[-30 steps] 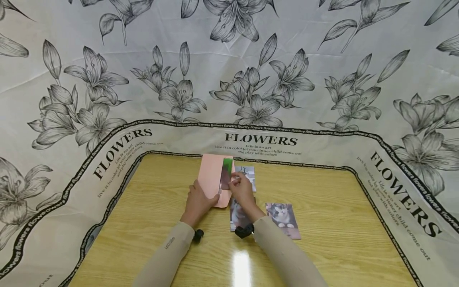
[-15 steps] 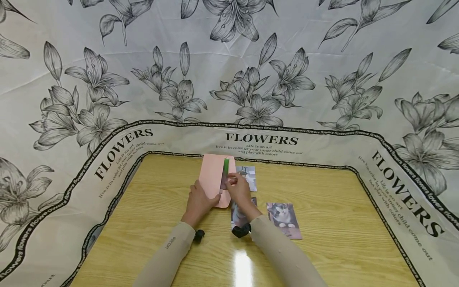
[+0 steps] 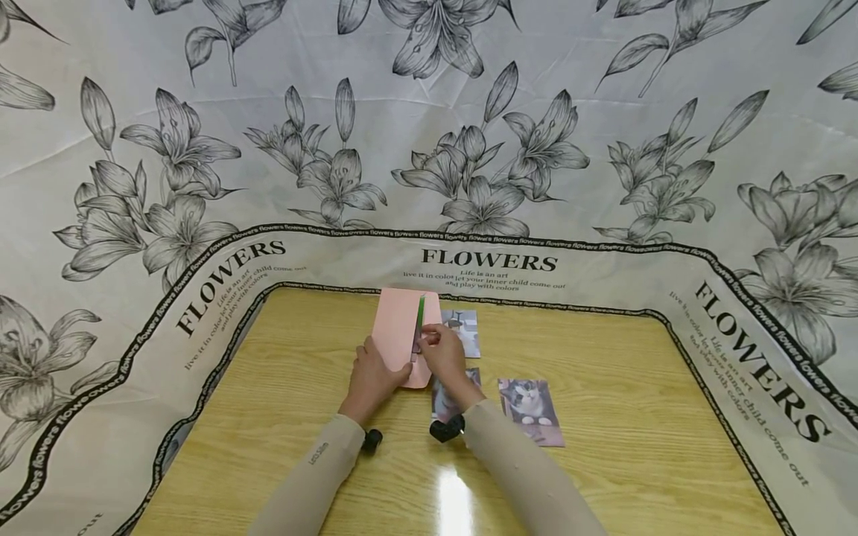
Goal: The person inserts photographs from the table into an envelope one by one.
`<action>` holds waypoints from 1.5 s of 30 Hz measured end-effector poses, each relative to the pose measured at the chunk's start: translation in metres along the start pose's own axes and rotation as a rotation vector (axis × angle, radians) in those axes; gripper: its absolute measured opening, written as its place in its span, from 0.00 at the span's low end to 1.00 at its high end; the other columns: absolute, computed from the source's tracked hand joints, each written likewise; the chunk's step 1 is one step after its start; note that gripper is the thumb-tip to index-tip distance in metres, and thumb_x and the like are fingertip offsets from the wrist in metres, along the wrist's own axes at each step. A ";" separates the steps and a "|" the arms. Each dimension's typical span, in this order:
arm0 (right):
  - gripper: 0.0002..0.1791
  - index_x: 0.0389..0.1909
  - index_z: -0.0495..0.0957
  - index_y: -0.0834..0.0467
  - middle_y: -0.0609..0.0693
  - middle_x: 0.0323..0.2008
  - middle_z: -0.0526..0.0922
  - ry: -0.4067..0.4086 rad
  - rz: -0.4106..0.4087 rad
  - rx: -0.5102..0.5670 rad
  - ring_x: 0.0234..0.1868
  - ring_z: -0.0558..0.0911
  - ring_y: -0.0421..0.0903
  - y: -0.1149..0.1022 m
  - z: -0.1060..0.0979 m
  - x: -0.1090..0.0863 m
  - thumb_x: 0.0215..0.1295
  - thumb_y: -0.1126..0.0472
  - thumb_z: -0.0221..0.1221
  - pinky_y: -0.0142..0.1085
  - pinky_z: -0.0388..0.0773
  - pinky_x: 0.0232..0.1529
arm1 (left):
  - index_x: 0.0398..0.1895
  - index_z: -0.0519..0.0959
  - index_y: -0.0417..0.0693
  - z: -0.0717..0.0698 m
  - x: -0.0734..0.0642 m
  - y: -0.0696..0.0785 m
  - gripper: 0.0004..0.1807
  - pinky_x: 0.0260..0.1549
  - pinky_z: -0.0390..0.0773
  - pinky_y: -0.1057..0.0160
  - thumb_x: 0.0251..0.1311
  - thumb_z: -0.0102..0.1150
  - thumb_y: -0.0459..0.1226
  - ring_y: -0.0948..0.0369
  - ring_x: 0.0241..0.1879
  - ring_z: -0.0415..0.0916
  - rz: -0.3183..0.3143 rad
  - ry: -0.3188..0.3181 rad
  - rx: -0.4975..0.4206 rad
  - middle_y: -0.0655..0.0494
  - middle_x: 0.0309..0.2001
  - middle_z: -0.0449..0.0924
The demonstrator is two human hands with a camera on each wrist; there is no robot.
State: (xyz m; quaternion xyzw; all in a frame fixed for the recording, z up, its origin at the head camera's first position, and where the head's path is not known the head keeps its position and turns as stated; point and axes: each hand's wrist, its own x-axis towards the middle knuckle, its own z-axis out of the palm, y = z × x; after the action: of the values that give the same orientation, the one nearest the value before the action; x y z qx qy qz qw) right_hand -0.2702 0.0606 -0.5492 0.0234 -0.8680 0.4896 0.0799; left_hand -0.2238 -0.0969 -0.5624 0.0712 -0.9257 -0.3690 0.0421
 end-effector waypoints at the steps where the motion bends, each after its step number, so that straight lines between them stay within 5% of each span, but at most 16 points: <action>1: 0.13 0.52 0.88 0.61 0.53 0.34 0.90 0.001 0.000 -0.006 0.35 0.86 0.49 0.000 0.000 0.000 0.68 0.65 0.70 0.37 0.79 0.35 | 0.76 0.57 0.29 0.000 0.000 0.000 0.57 0.54 0.81 0.38 0.58 0.77 0.56 0.36 0.54 0.76 0.001 0.001 -0.001 0.28 0.59 0.69; 11: 0.12 0.50 0.90 0.60 0.53 0.35 0.91 0.004 -0.012 -0.071 0.39 0.87 0.52 -0.001 0.005 -0.001 0.68 0.62 0.69 0.45 0.81 0.43 | 0.76 0.58 0.29 -0.002 -0.002 0.001 0.57 0.53 0.81 0.38 0.58 0.76 0.56 0.35 0.53 0.76 0.003 0.006 -0.007 0.28 0.59 0.69; 22: 0.12 0.51 0.88 0.61 0.57 0.39 0.89 0.008 -0.034 0.019 0.42 0.86 0.54 0.003 0.001 -0.002 0.70 0.65 0.67 0.47 0.83 0.45 | 0.75 0.58 0.28 0.000 0.000 0.003 0.57 0.51 0.82 0.39 0.57 0.77 0.57 0.36 0.51 0.77 0.000 0.017 0.016 0.28 0.58 0.69; 36: 0.11 0.52 0.86 0.62 0.57 0.39 0.88 0.119 -0.078 0.122 0.32 0.78 0.49 0.027 -0.034 -0.004 0.72 0.66 0.63 0.34 0.72 0.35 | 0.78 0.56 0.28 0.001 0.001 -0.001 0.59 0.54 0.80 0.38 0.58 0.76 0.57 0.35 0.54 0.76 -0.011 0.004 0.017 0.27 0.60 0.68; 45: 0.13 0.55 0.84 0.62 0.58 0.42 0.85 0.106 0.022 0.068 0.28 0.75 0.43 0.049 -0.062 -0.002 0.73 0.64 0.65 0.36 0.71 0.30 | 0.78 0.56 0.29 0.002 0.002 0.000 0.59 0.55 0.81 0.38 0.58 0.76 0.58 0.35 0.55 0.76 -0.029 -0.003 0.013 0.27 0.61 0.68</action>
State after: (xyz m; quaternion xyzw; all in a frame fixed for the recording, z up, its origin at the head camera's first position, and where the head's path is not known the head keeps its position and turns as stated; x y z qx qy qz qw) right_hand -0.2670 0.1388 -0.5590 -0.0093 -0.8457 0.5201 0.1196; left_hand -0.2258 -0.0961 -0.5635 0.0845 -0.9270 -0.3638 0.0349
